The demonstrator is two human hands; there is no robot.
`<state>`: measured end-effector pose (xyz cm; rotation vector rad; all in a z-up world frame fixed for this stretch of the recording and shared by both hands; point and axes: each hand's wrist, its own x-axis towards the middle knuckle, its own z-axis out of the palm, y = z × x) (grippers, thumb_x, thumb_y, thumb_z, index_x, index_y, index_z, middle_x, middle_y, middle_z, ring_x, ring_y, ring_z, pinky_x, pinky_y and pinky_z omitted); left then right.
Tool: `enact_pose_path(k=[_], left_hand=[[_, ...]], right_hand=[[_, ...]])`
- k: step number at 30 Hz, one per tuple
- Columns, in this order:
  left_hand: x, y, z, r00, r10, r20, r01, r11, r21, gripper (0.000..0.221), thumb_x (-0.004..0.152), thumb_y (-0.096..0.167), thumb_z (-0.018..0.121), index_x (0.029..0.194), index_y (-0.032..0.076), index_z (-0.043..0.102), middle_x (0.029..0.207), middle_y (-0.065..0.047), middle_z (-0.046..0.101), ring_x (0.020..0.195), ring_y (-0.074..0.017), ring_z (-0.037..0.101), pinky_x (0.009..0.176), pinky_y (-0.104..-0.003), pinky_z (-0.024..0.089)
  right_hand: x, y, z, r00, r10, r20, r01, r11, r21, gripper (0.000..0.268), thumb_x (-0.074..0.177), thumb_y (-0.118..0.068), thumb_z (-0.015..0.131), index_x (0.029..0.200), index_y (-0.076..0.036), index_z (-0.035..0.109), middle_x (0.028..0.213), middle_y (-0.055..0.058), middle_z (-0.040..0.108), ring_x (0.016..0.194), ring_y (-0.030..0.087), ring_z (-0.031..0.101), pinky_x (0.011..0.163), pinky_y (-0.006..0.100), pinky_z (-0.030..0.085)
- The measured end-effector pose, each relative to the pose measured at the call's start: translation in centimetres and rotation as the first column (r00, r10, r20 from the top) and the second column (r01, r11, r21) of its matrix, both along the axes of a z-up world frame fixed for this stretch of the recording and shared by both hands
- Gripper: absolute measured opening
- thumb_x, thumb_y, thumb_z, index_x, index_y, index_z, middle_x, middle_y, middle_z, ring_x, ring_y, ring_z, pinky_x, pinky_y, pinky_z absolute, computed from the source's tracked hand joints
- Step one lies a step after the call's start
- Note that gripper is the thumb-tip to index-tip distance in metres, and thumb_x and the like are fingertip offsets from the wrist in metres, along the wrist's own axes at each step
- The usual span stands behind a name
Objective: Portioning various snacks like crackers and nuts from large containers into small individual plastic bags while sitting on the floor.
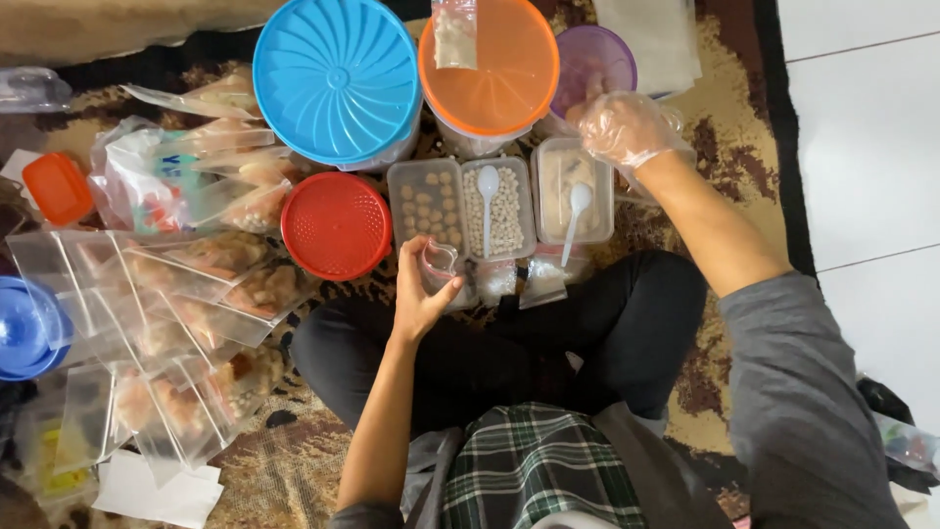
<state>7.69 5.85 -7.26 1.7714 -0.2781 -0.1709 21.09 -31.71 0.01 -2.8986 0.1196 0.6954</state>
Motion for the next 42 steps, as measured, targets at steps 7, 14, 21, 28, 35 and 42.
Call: enact_pose_path(k=[7,14,21,28,35,42], left_hand=[[0.2,0.0,-0.1,1.000,0.006,0.030,-0.006,1.000,-0.011,0.075,0.088,0.056,0.072,0.135,0.005,0.044,0.124,-0.011,0.050,0.116,-0.0232,0.054,0.104,-0.038,0.044],[0.3,0.1,-0.1,0.998,-0.006,0.064,0.007,1.000,-0.009,0.073,0.091,0.057,0.067,0.135,0.002,0.046,0.122,-0.010,0.054,0.111,-0.0222,0.056,0.100,-0.037,0.045],[0.3,0.5,-0.4,0.999,0.023,0.032,-0.022,0.999,-0.041,0.068,0.093,0.050,0.069,0.136,0.003,0.046,0.118,-0.007,0.057,0.110,-0.0204,0.056,0.100,-0.036,0.044],[0.2,0.8,0.8,1.000,0.006,0.012,-0.006,0.998,-0.069,0.067,0.093,0.055,0.065,0.134,0.005,0.048,0.116,-0.006,0.055,0.109,-0.0196,0.056,0.099,-0.035,0.043],[0.4,0.7,-0.2,1.000,0.004,-0.006,-0.004,0.999,-0.050,0.071,0.092,0.058,0.065,0.136,0.005,0.048,0.113,-0.006,0.054,0.107,-0.0204,0.055,0.097,-0.036,0.043],[0.3,0.6,0.0,0.999,0.018,0.029,-0.016,0.997,-0.077,0.065,0.093,0.053,0.068,0.132,0.005,0.050,0.107,-0.004,0.052,0.103,-0.0189,0.053,0.097,-0.034,0.042]], right_hand=[[-0.7,-3.0,0.7,0.737,0.396,0.548,-0.289,0.917,-0.273,0.009,0.105,-0.008,0.060,0.113,-0.006,0.055,0.097,0.006,0.061,0.068,0.016,0.061,0.047,0.026,0.056],[-1.0,-2.0,4.3,0.380,-0.293,0.878,-0.094,0.932,0.351,0.024,0.118,-0.013,0.062,0.100,-0.004,0.049,0.079,0.007,0.054,0.064,0.019,0.051,0.053,0.036,0.037],[1.7,14.0,8.8,0.188,0.100,0.977,-0.659,0.751,0.050,0.028,0.111,-0.017,0.054,0.128,0.004,0.058,0.126,0.020,0.066,0.116,0.036,0.068,0.094,0.044,0.062],[6.0,24.5,4.5,0.039,0.516,0.855,-0.614,0.688,-0.387,0.012,0.101,-0.012,0.069,0.098,-0.009,0.058,0.099,0.004,0.065,0.083,0.014,0.069,0.066,0.020,0.066],[6.0,22.9,-1.4,0.119,0.498,0.859,-0.632,0.705,-0.321,0.047,0.097,-0.005,0.076,0.140,-0.017,0.062,0.152,0.004,0.042,0.143,0.022,0.034,0.109,0.041,0.048],[-4.3,12.5,5.2,0.317,0.220,0.922,-0.656,0.753,0.046,0.017,0.106,-0.003,0.063,0.120,0.003,0.068,0.123,0.016,0.072,0.117,0.030,0.067,0.107,0.041,0.055]])
